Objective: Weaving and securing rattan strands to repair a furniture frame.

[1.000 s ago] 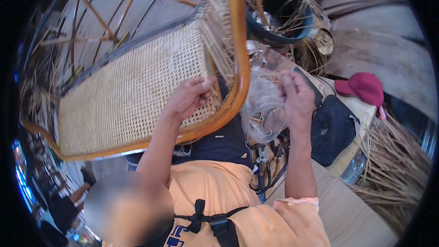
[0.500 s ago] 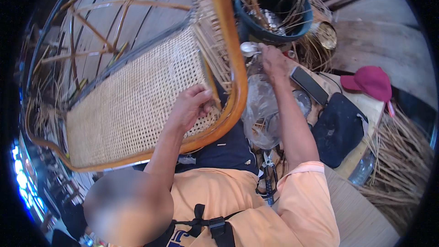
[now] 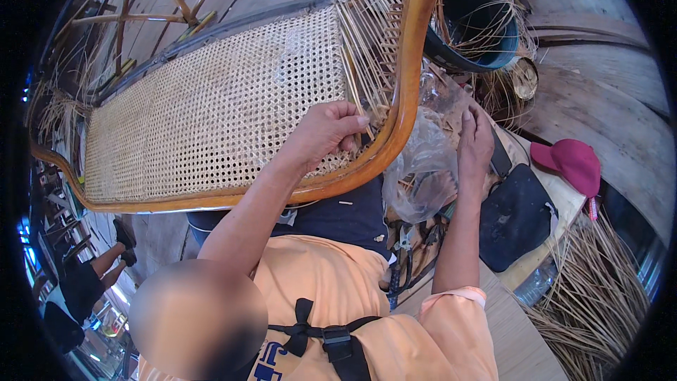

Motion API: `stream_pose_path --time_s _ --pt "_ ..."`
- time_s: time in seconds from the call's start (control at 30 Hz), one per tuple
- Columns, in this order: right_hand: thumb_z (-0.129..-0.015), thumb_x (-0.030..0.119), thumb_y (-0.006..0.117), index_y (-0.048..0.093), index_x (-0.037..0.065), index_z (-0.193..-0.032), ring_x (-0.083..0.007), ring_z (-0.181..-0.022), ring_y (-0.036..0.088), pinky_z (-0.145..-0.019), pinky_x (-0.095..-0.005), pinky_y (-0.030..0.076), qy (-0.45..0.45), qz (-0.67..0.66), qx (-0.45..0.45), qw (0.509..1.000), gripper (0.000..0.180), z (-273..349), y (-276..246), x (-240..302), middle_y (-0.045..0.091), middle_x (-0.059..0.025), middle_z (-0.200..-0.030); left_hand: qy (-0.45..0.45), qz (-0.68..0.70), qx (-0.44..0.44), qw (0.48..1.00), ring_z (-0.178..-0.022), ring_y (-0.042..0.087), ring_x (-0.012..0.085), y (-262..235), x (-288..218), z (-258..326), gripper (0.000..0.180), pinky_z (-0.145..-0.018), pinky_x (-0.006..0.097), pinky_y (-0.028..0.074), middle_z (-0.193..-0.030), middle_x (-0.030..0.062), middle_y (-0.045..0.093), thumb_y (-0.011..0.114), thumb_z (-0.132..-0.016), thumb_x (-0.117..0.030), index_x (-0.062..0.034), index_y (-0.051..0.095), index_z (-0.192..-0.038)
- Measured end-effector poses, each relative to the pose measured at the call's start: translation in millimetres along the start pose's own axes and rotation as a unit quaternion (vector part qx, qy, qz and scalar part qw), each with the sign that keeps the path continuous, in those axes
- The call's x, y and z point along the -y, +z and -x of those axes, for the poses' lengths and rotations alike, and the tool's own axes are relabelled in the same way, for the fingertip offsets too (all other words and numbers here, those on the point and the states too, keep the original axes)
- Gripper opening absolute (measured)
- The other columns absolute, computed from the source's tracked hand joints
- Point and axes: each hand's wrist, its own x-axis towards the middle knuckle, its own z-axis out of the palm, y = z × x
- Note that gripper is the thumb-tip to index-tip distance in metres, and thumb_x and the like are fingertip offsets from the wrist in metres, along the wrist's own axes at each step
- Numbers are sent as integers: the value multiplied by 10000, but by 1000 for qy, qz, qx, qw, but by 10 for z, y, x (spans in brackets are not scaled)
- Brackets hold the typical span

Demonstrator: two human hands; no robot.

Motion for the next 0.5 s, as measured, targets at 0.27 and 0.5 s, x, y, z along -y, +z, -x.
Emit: stream_pose_path --time_s 0.27,0.5 --pt "-925 226 523 563 -4 -1151 -101 -704 527 -677 -230 453 -18 -64 16 998 324 341 -118 165 612 -52 -924 9 -51 11 999 -476 464 34 11 29 -50 127 -425 178 343 -654 -34 539 601 -862 -168 -41 601 -877" --pt "-908 141 550 564 -7 -1141 -85 -765 521 -707 -218 448 -51 -93 61 993 277 565 -114 420 591 -36 -947 25 -36 1 999 -470 458 36 31 68 -71 123 -428 182 352 -649 -33 534 606 -857 -158 -35 601 -869"
